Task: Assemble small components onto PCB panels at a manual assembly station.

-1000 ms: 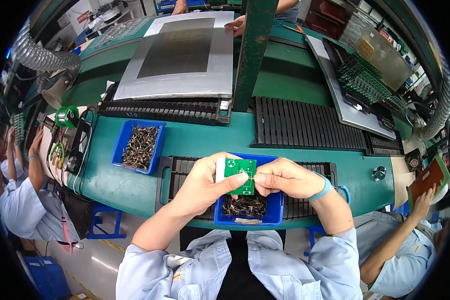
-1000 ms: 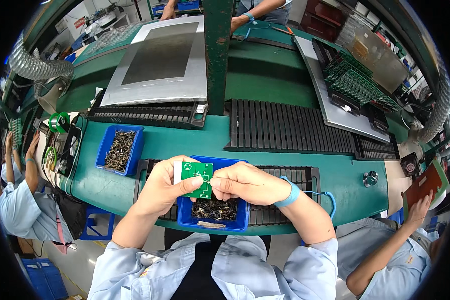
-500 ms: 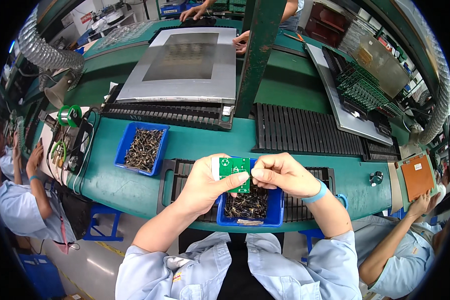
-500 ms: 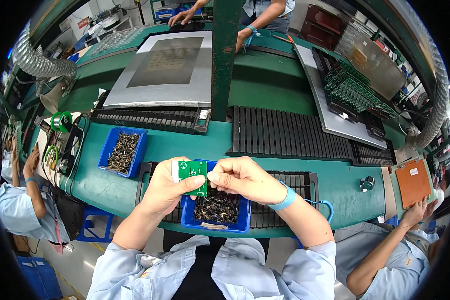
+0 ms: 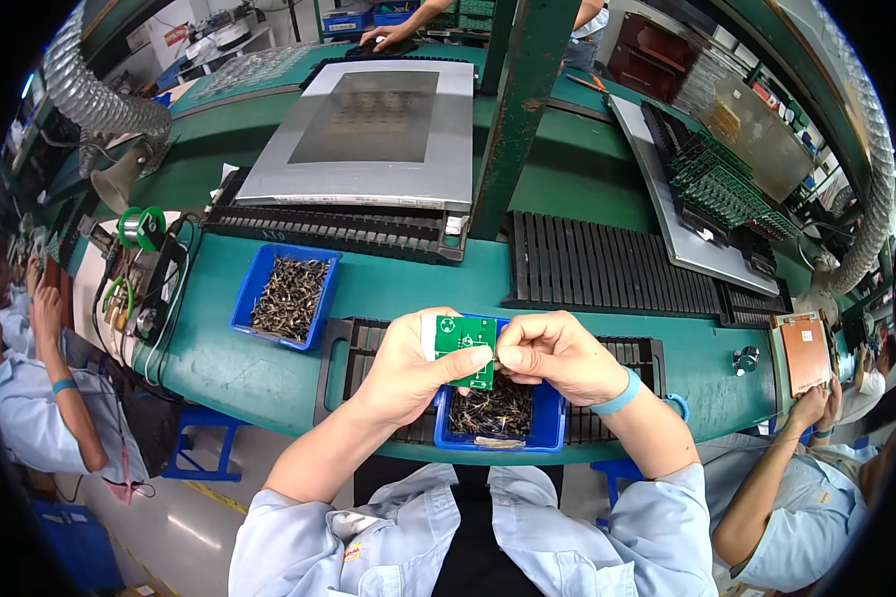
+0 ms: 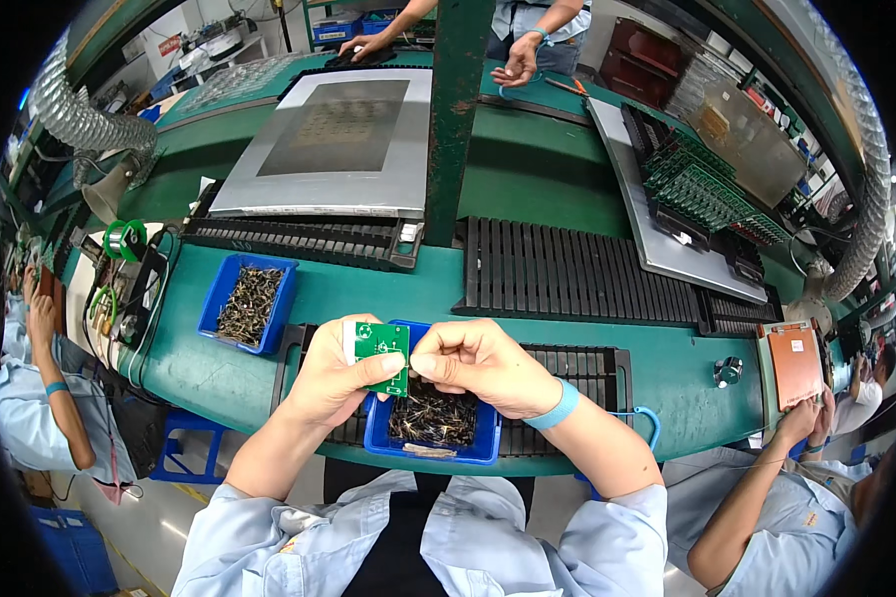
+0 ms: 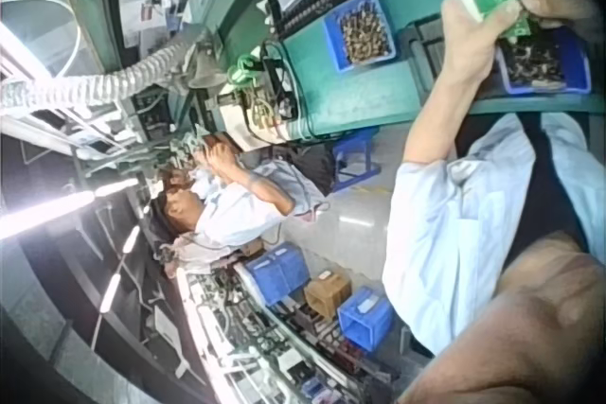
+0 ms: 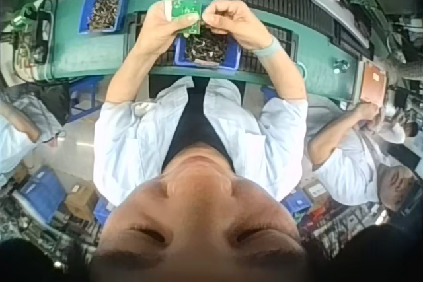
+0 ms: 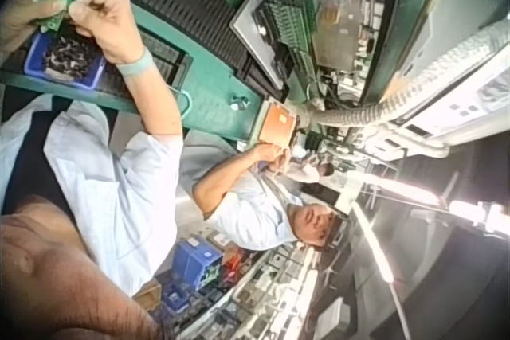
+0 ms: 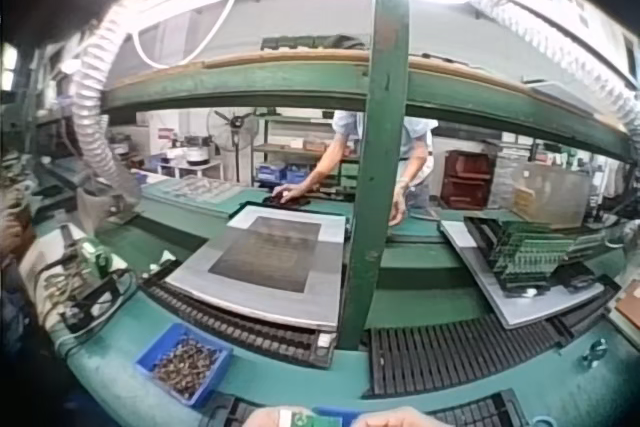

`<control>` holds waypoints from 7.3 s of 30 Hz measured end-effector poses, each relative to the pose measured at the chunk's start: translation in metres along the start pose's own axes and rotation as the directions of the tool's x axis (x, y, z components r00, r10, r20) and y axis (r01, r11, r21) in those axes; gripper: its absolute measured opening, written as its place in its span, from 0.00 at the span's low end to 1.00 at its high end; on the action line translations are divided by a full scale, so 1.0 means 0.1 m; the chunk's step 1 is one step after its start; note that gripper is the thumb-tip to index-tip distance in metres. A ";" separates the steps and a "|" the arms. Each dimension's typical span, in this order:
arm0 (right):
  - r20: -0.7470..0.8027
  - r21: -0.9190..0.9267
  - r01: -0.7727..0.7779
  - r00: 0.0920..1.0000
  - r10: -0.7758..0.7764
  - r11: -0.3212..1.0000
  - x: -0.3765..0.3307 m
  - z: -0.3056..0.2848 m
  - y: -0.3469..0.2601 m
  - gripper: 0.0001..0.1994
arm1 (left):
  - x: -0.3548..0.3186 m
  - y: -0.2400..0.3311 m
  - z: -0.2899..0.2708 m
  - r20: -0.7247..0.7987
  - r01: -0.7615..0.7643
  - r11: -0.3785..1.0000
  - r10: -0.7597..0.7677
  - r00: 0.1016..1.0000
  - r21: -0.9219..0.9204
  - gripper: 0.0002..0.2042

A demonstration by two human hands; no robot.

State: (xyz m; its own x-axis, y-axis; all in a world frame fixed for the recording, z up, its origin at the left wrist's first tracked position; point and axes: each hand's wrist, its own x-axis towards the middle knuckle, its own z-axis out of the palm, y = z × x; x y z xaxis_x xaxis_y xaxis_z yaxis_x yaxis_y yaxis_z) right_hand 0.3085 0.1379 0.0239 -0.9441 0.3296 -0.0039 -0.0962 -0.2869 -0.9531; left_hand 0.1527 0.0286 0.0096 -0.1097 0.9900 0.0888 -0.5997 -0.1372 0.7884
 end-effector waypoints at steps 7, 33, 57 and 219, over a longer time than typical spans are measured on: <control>0.008 0.196 -0.049 0.999 0.048 0.979 0.03 0.02 0.09 0.04 | 0.00 0.02 0.08 -0.031 0.080 0.989 -0.085 0.996 -0.123 0.08; 0.238 -0.961 0.237 0.971 0.011 -0.140 0.08 0.12 -0.02 0.05 | -0.47 0.98 -1.33 -0.453 0.496 0.056 0.505 0.735 0.867 0.08; -0.300 -0.174 0.092 0.943 -0.142 0.981 0.04 0.09 0.01 0.02 | 0.01 0.13 -0.04 -0.086 0.014 0.981 0.003 0.996 0.196 0.06; -0.153 -0.020 0.024 0.988 -0.027 1.000 -0.01 0.03 0.05 0.02 | 0.03 0.00 -0.06 0.003 -0.008 0.994 0.008 1.000 0.113 0.07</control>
State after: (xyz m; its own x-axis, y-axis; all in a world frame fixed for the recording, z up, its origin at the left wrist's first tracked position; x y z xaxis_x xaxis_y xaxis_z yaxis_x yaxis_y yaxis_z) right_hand 0.3079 0.1333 0.0203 -0.8816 0.4714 -0.0244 -0.1130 -0.2610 -0.9587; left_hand 0.1480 0.0319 0.0062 -0.1117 0.9890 0.0967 -0.5057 -0.1403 0.8512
